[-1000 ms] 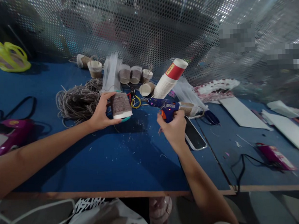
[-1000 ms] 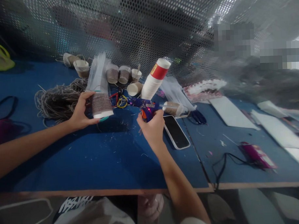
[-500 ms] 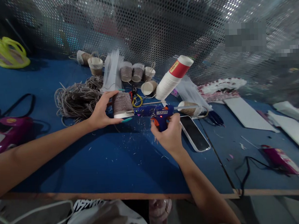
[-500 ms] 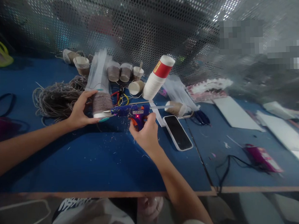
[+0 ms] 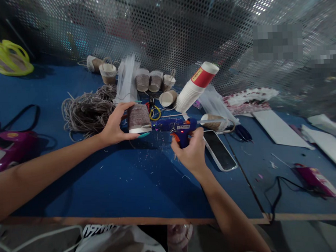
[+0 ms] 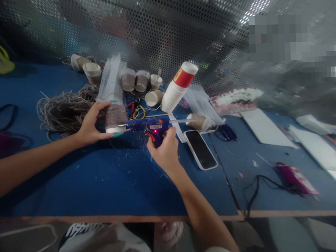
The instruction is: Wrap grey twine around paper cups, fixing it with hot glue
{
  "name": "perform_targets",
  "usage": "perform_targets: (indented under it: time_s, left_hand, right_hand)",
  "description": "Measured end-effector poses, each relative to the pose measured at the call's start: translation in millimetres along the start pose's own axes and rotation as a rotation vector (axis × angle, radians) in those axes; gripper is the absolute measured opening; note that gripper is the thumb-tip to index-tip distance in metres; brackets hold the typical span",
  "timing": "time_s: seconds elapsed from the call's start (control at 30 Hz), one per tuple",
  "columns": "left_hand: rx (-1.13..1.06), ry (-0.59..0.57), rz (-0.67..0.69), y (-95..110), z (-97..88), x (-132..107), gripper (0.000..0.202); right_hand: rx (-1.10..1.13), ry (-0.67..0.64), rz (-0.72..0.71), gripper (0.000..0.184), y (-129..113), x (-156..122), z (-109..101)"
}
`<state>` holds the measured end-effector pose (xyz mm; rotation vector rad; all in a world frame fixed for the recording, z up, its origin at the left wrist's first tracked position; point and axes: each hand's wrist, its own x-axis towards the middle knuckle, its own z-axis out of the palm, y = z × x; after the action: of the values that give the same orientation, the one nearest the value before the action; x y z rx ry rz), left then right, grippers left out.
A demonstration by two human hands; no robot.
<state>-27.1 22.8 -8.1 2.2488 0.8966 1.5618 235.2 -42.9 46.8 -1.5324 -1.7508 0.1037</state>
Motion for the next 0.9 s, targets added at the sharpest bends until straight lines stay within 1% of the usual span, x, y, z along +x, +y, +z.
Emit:
perform_targets:
  time_s: [0.2, 0.33, 0.5, 0.6, 0.77, 0.9]
  left_hand:
    - [0.014, -0.005, -0.004, 3.0, -1.0, 0.8, 0.088]
    - [0.012, 0.012, 0.002, 3.5, -0.9, 1.3, 0.084]
    - [-0.001, 0.021, -0.030, 2.5, -0.5, 0.6, 0.084]
    - [-0.002, 0.022, -0.040, 2.3, -0.5, 0.1, 0.085]
    - [0.004, 0.043, -0.018, 0.0, 0.5, -0.8, 0.086]
    - [-0.023, 0.044, -0.039, -1.3, 1.6, -0.9, 0.085]
  right_hand:
    - [0.012, -0.018, 0.014, 0.037, 0.7, -0.1, -0.3]
    - [-0.003, -0.012, 0.010, 0.038, 1.5, 0.3, -0.9]
    - [-0.015, 0.037, -0.020, 0.037, 1.4, 1.8, -1.3]
    - [-0.016, 0.031, -0.011, 0.037, 1.0, 2.1, -1.7]
    - [-0.026, 0.026, -0.005, 0.037, 1.4, 2.4, -3.0]
    - [-0.043, 0.033, -0.007, 0.036, 0.9, 1.9, -4.8]
